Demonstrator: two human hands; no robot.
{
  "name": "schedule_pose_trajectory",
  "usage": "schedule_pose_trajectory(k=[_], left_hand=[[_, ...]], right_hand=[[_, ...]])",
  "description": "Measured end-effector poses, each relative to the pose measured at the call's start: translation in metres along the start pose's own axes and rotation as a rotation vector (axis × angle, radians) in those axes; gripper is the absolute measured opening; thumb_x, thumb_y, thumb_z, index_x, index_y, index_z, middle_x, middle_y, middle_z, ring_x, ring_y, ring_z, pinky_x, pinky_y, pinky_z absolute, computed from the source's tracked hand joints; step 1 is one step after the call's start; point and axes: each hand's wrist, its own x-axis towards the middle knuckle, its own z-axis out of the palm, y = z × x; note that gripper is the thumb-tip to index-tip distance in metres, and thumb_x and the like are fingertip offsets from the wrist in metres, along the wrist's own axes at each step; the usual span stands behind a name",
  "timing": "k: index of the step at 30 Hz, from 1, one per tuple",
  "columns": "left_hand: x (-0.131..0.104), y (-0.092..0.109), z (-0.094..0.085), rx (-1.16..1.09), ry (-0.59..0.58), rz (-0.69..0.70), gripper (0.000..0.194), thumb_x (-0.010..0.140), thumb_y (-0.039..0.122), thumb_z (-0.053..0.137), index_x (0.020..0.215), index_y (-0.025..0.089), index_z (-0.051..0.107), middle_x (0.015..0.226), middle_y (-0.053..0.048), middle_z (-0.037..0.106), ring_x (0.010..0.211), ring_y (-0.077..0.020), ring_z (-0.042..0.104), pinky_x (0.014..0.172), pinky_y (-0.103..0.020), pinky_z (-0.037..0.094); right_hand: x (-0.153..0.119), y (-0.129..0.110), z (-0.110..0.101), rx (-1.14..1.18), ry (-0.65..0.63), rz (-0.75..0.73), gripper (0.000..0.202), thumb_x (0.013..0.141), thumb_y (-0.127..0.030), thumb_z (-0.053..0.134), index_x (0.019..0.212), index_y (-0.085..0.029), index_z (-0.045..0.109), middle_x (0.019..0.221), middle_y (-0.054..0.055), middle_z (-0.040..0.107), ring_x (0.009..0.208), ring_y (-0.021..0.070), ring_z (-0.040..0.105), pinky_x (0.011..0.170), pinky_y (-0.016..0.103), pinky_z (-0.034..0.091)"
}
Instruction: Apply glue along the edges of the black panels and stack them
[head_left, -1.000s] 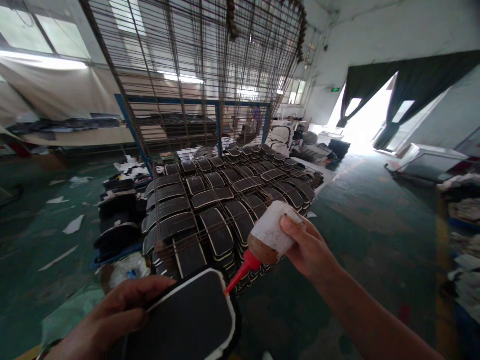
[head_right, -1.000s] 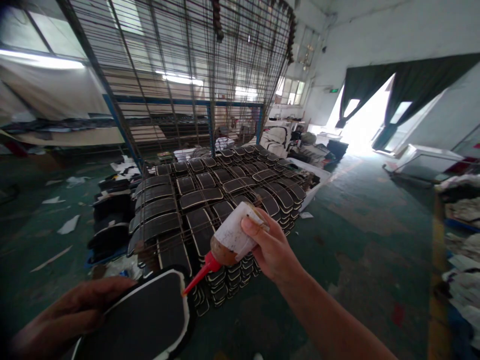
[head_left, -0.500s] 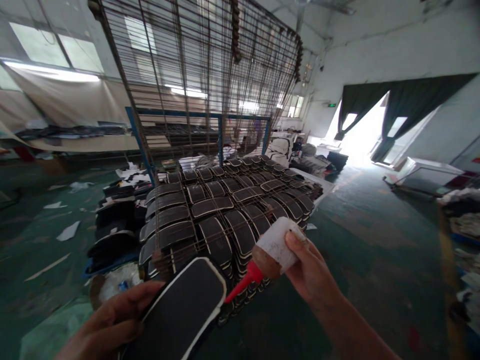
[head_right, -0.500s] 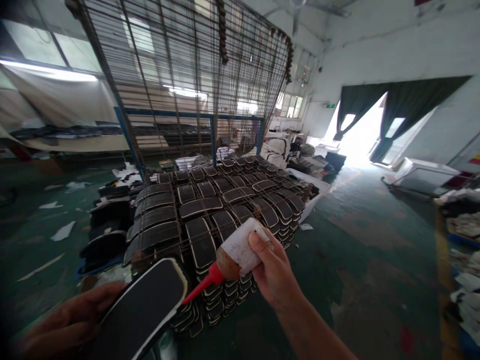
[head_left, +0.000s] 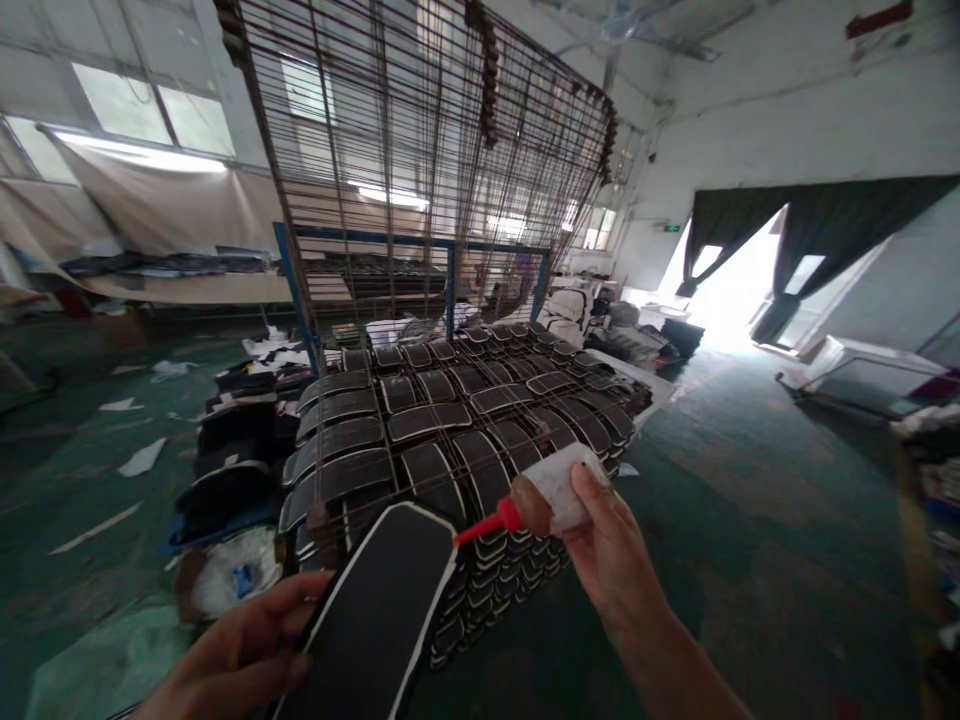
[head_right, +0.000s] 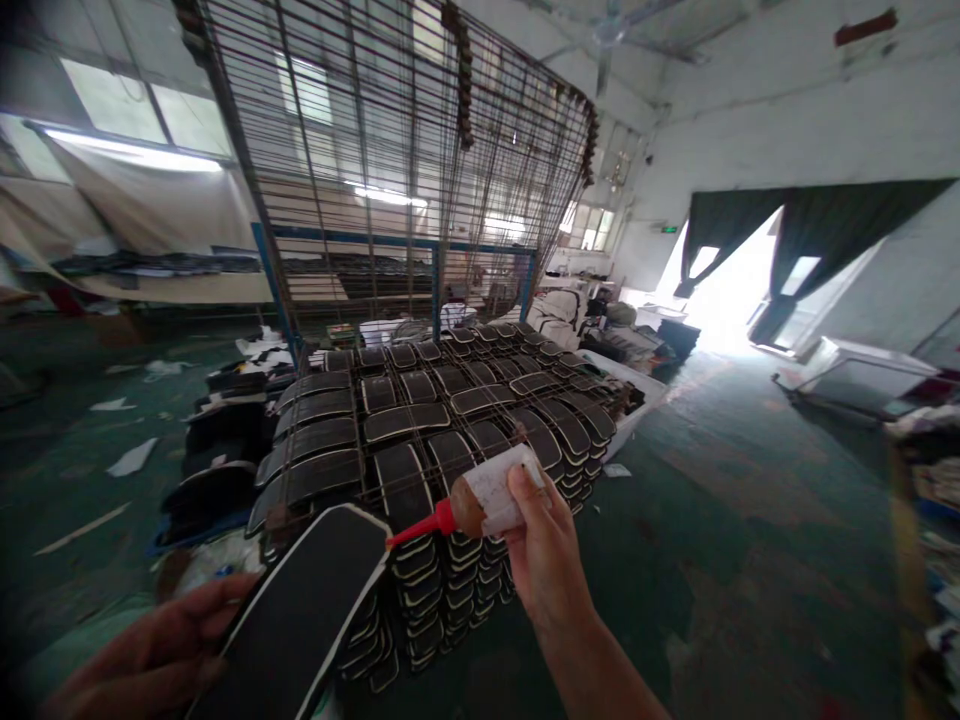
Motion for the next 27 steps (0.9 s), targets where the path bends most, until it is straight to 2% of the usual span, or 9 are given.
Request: schedule_pose_trajectory(k=[2,4,9,11,17,21,27], left_hand=[[-0.001,0.001,0.008,-0.027,0.035,0.037,0.075,0.057,0.008,0.086,0.125,0.026,0.060,0.101,-0.012,0.080,0.085,-0.0413,0.075,0.067,-0.049,0.063],[-0.002,0.002,0.013,-0.042,0.063,0.043,0.075,0.057,0.007,0.086,0.125,0.025,0.060,0.098,-0.012,0.081,0.081,-0.0401,0.076,0.062,-0.047,0.064],[-0.006,0.009,0.020,0.026,0.104,0.027,0.051,0.057,0.008,0.087,0.102,0.023,0.068,0.096,-0.009,0.081,0.078,-0.0368,0.076,0.062,-0.044,0.065],[-0.008,0.012,0.023,0.040,0.102,0.017,0.048,0.058,0.008,0.087,0.099,0.023,0.068,0.095,-0.009,0.081,0.076,-0.0342,0.077,0.063,-0.043,0.065],[-0.010,0.016,0.028,-0.011,0.083,-0.020,0.048,0.061,0.007,0.083,0.104,0.020,0.067,0.103,-0.012,0.079,0.087,-0.0343,0.076,0.073,-0.044,0.063],[-0.008,0.019,0.029,0.016,0.089,-0.023,0.046,0.064,0.005,0.079,0.107,0.018,0.066,0.106,-0.015,0.078,0.085,-0.0339,0.076,0.071,-0.043,0.063],[-0.005,0.023,0.025,-0.001,0.082,-0.039,0.044,0.070,0.005,0.074,0.111,0.017,0.065,0.108,-0.014,0.078,0.083,-0.0293,0.076,0.071,-0.039,0.063]], right_hand=[[-0.002,0.002,0.000,0.007,0.006,0.010,0.044,0.072,-0.043,0.092,0.100,-0.016,0.072,0.086,0.005,0.066,0.074,0.0209,0.062,0.061,0.027,0.058],[-0.005,0.003,0.001,0.015,-0.008,0.016,0.042,0.074,-0.042,0.092,0.100,-0.016,0.072,0.086,0.005,0.065,0.073,0.0196,0.061,0.062,0.027,0.058],[-0.014,0.006,0.002,0.016,-0.030,0.029,0.038,0.076,-0.041,0.090,0.097,-0.016,0.072,0.085,0.004,0.065,0.070,0.0175,0.059,0.060,0.025,0.055],[-0.019,0.007,0.003,0.008,-0.036,0.039,0.038,0.077,-0.042,0.090,0.097,-0.015,0.072,0.084,0.004,0.064,0.071,0.0169,0.058,0.058,0.023,0.053],[-0.033,0.010,0.005,-0.003,-0.064,0.026,0.033,0.079,-0.041,0.088,0.095,-0.017,0.071,0.080,0.002,0.060,0.070,0.0150,0.055,0.058,0.020,0.050],[-0.041,0.013,0.007,-0.031,-0.089,0.006,0.032,0.080,-0.041,0.087,0.096,-0.018,0.072,0.080,0.002,0.060,0.069,0.0145,0.055,0.058,0.019,0.050],[-0.052,0.016,0.008,-0.051,-0.165,0.000,0.035,0.082,-0.040,0.085,0.109,-0.022,0.070,0.088,0.004,0.063,0.075,0.0185,0.059,0.064,0.024,0.052]])
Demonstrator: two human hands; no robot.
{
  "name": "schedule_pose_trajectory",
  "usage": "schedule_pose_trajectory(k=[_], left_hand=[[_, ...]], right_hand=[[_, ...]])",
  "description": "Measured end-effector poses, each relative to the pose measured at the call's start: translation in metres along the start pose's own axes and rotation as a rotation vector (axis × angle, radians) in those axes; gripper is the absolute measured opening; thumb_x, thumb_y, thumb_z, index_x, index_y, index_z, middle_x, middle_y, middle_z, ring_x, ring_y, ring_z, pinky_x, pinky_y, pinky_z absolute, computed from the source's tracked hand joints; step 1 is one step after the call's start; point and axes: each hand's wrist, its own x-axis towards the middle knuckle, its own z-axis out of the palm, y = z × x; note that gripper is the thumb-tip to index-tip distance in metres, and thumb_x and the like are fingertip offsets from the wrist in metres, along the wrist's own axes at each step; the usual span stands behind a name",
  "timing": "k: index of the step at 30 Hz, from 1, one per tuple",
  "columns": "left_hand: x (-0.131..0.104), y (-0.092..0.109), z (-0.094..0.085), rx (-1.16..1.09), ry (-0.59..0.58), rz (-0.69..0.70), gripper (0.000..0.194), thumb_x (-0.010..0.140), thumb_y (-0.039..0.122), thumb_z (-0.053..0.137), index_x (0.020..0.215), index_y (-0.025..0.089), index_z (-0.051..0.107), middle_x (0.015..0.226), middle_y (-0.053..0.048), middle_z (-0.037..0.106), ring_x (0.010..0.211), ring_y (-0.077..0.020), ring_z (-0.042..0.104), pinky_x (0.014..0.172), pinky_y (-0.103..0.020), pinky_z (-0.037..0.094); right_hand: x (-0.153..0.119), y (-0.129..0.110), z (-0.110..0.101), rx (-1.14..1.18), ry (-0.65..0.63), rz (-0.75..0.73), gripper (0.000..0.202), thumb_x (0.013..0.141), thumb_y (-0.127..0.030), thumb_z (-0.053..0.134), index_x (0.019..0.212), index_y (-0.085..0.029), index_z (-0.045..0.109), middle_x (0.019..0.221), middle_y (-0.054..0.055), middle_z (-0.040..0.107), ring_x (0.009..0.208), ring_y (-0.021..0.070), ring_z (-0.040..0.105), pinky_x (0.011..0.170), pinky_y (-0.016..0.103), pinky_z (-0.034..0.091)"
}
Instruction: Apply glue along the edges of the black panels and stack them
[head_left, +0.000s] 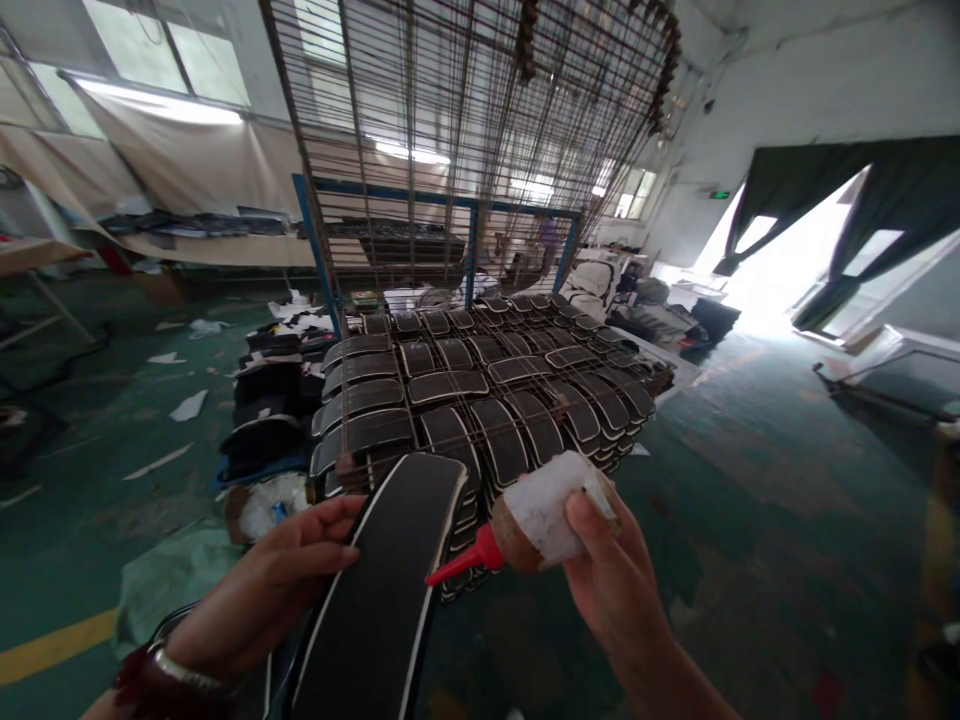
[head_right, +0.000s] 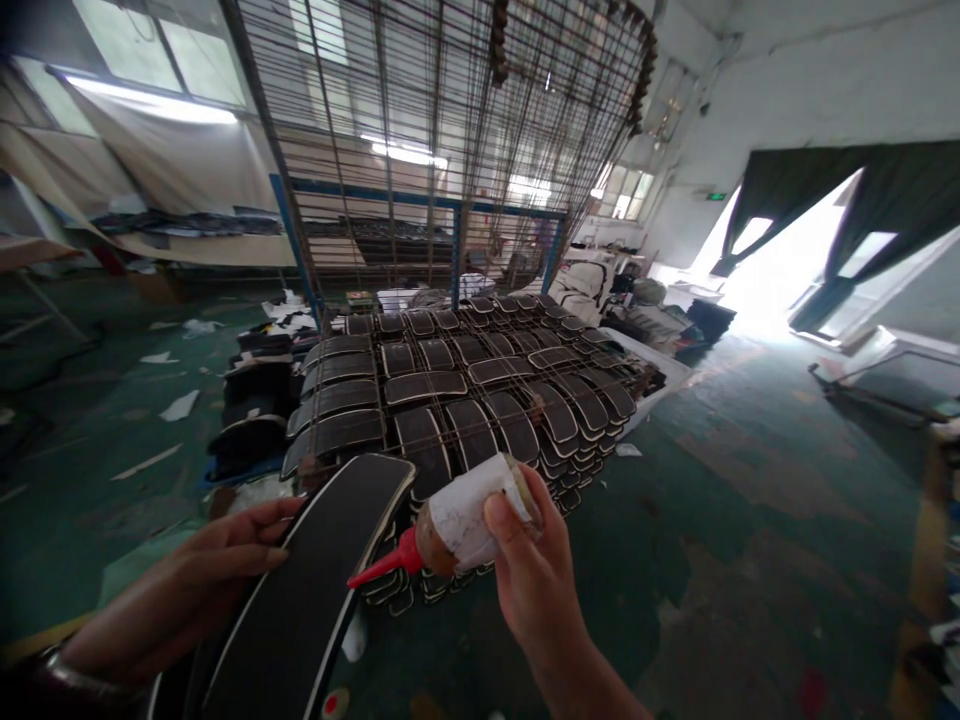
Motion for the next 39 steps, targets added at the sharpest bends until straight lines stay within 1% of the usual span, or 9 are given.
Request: schedule_pose_trajectory(k=[7,12,17,24,27,29,33,37,39], left_hand=[[0.004,0.010,-0.001,0.014,0.022,0.010,0.043,0.070,0.003,0.073,0.111,0.014,0.064,0.106,-0.014,0.078,0.080,-0.0267,0.076,0.070,-0.037,0.063],[0.008,0.017,-0.004,0.017,0.024,0.039,0.045,0.071,0.001,0.070,0.114,0.011,0.062,0.100,-0.015,0.078,0.078,-0.0265,0.076,0.068,-0.036,0.064],[0.007,0.024,-0.004,-0.014,0.078,0.069,0.044,0.071,-0.004,0.067,0.113,0.009,0.063,0.096,-0.015,0.078,0.074,-0.0239,0.076,0.066,-0.031,0.063],[0.006,0.030,-0.005,-0.057,0.200,0.142,0.036,0.074,-0.008,0.061,0.106,0.008,0.066,0.083,-0.012,0.077,0.066,-0.0214,0.075,0.060,-0.029,0.063],[0.003,0.024,-0.009,-0.100,0.258,0.182,0.031,0.077,-0.007,0.058,0.100,0.011,0.067,0.077,-0.008,0.076,0.062,-0.0207,0.074,0.055,-0.030,0.063],[0.001,0.017,-0.009,-0.199,0.312,0.218,0.026,0.080,-0.008,0.053,0.089,0.013,0.065,0.072,-0.004,0.074,0.059,-0.0168,0.072,0.054,-0.026,0.062],[-0.002,0.003,0.001,-0.405,0.418,0.258,0.028,0.085,-0.010,0.047,0.079,0.015,0.059,0.070,0.001,0.071,0.057,-0.0085,0.070,0.051,-0.014,0.058],[-0.002,-0.003,0.012,-0.515,0.439,0.220,0.027,0.088,-0.010,0.045,0.083,0.014,0.057,0.065,0.003,0.068,0.050,-0.0057,0.067,0.044,-0.009,0.053],[-0.002,-0.003,0.015,-0.553,0.442,0.210,0.027,0.088,-0.010,0.044,0.084,0.014,0.057,0.061,0.004,0.067,0.046,-0.0050,0.065,0.041,-0.007,0.051]], right_hand=[[-0.011,-0.001,0.002,-0.039,-0.132,-0.023,0.044,0.085,-0.040,0.081,0.122,-0.024,0.063,0.102,0.009,0.068,0.089,0.0263,0.065,0.073,0.033,0.055],[-0.017,-0.003,0.001,-0.090,-0.243,-0.010,0.049,0.088,-0.041,0.077,0.129,-0.024,0.056,0.114,0.012,0.066,0.097,0.0313,0.064,0.075,0.037,0.056],[-0.021,-0.002,0.004,-0.082,-0.255,-0.004,0.051,0.086,-0.042,0.078,0.129,-0.024,0.056,0.110,0.012,0.067,0.096,0.0322,0.064,0.074,0.037,0.056],[-0.022,0.001,0.008,-0.031,-0.182,0.033,0.050,0.083,-0.042,0.082,0.125,-0.024,0.061,0.106,0.012,0.068,0.097,0.0340,0.064,0.078,0.042,0.056],[-0.018,0.004,0.007,0.043,-0.121,0.028,0.047,0.084,-0.042,0.081,0.123,-0.023,0.063,0.104,0.013,0.068,0.094,0.0331,0.065,0.081,0.044,0.056],[-0.013,0.006,0.005,0.086,-0.053,-0.002,0.043,0.086,-0.042,0.080,0.121,-0.024,0.065,0.101,0.012,0.069,0.092,0.0315,0.066,0.081,0.044,0.057],[-0.004,0.005,0.001,0.129,0.068,-0.083,0.045,0.087,-0.040,0.081,0.126,-0.027,0.062,0.103,0.009,0.069,0.097,0.0281,0.065,0.083,0.039,0.057],[0.001,0.001,-0.001,0.120,0.094,-0.167,0.042,0.087,-0.037,0.080,0.124,-0.027,0.063,0.107,0.007,0.069,0.103,0.0252,0.064,0.089,0.033,0.054],[0.002,-0.001,-0.002,0.100,0.086,-0.194,0.040,0.088,-0.037,0.080,0.123,-0.027,0.063,0.111,0.008,0.068,0.104,0.0260,0.064,0.089,0.034,0.054]])
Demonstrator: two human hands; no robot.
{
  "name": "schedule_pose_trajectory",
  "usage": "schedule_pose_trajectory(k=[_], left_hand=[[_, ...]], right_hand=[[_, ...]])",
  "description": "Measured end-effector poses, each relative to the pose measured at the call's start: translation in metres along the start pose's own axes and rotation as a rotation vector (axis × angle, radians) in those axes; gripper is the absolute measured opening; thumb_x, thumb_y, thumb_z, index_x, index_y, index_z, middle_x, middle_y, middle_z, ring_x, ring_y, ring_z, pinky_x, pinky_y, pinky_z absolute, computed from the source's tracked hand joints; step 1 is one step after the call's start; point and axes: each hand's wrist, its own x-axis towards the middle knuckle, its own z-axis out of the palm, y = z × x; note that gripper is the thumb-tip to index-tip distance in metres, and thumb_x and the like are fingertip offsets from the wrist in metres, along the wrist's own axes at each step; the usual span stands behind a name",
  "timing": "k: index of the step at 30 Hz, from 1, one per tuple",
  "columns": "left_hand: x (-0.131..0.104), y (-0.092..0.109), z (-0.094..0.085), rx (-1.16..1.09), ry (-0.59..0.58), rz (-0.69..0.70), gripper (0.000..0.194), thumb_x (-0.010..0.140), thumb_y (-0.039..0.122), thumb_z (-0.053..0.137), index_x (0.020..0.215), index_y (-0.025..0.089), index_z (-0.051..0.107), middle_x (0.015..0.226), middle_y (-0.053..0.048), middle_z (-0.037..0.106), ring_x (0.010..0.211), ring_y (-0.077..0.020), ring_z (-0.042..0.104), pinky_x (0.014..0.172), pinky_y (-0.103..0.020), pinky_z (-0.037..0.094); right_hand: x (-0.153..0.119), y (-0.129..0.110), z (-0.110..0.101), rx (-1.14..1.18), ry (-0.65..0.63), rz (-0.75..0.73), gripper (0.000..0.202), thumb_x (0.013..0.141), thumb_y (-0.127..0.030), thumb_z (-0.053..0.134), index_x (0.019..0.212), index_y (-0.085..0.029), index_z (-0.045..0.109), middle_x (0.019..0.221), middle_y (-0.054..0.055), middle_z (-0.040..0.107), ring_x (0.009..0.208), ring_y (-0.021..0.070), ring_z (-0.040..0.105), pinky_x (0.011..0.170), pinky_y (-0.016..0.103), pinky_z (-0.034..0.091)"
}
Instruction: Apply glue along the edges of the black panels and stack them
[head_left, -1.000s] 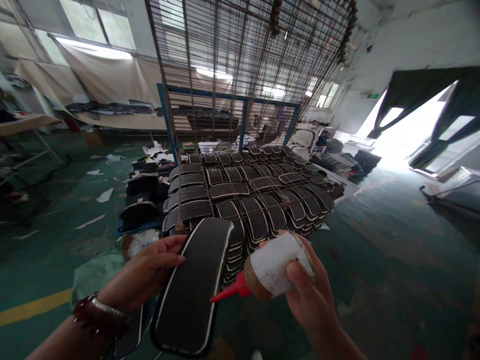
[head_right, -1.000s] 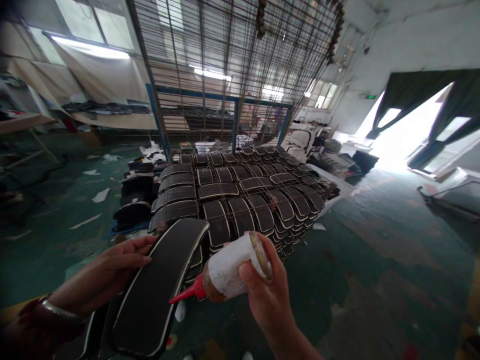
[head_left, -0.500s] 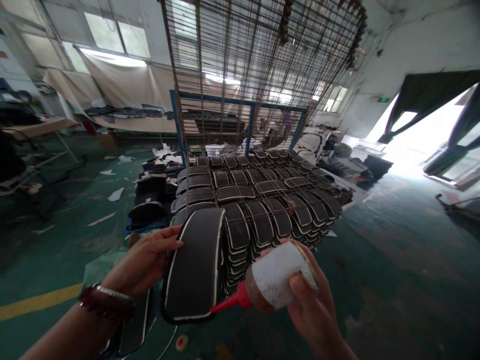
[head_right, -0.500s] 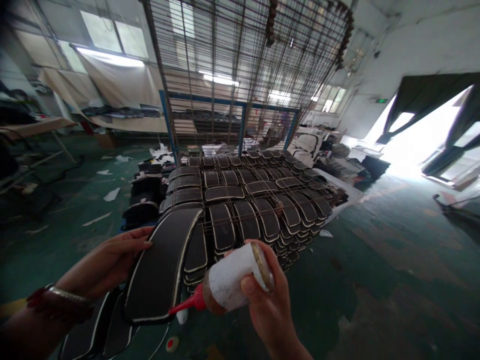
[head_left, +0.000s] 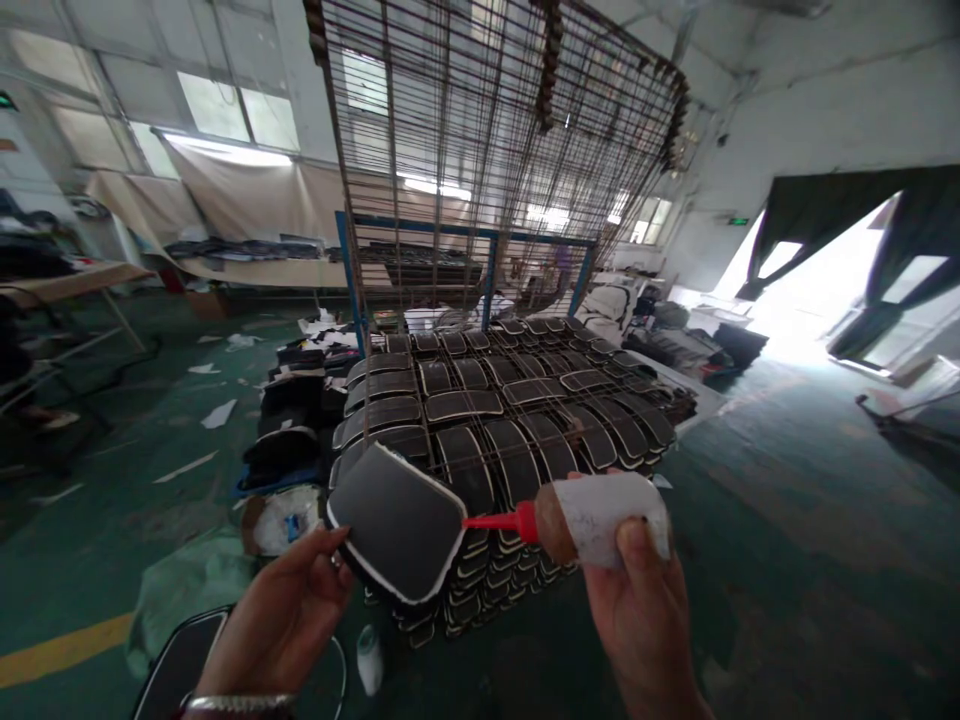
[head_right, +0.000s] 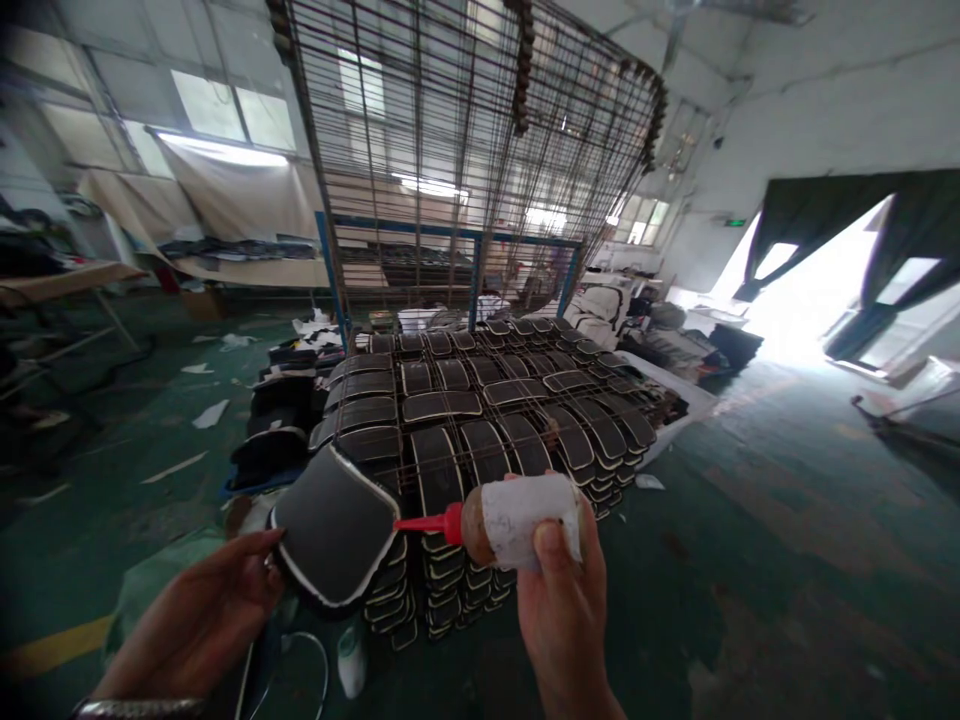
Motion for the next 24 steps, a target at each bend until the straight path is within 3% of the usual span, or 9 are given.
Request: schedule_pose_trajectory(k=[6,14,20,24], left_hand=[[-0.003,-0.001,0.001,-0.012,0.019,-0.015,0.031,0.086,-0.012,0.045,0.090,0.015,0.059,0.064,0.003,0.071,0.046,-0.0060,0.065,0.042,-0.008,0.053],[-0.003,-0.001,0.002,-0.037,0.072,-0.026,0.030,0.088,-0.010,0.045,0.099,0.014,0.061,0.066,0.003,0.071,0.048,-0.0071,0.067,0.044,-0.008,0.053],[-0.002,-0.002,-0.004,-0.056,0.067,-0.014,0.030,0.087,-0.012,0.045,0.096,0.014,0.058,0.064,0.004,0.068,0.047,-0.0055,0.066,0.042,-0.007,0.053],[-0.003,-0.002,-0.009,-0.044,0.043,-0.009,0.033,0.086,-0.012,0.045,0.102,0.014,0.059,0.067,0.003,0.069,0.050,-0.0071,0.068,0.044,-0.007,0.054]], right_hand=[[-0.006,0.003,-0.004,0.012,-0.041,0.011,0.044,0.088,-0.039,0.079,0.125,-0.027,0.060,0.113,0.012,0.067,0.105,0.0320,0.063,0.085,0.044,0.055],[-0.024,0.014,-0.003,0.073,-0.084,0.131,0.051,0.084,-0.040,0.083,0.126,-0.026,0.058,0.116,0.016,0.064,0.105,0.0362,0.062,0.083,0.051,0.055],[-0.030,0.019,-0.004,0.110,-0.126,0.201,0.051,0.084,-0.041,0.083,0.126,-0.024,0.059,0.117,0.017,0.064,0.107,0.0364,0.061,0.084,0.051,0.055],[-0.017,0.014,-0.001,0.076,-0.101,0.120,0.047,0.085,-0.039,0.082,0.124,-0.025,0.060,0.115,0.015,0.066,0.107,0.0335,0.062,0.087,0.048,0.054]])
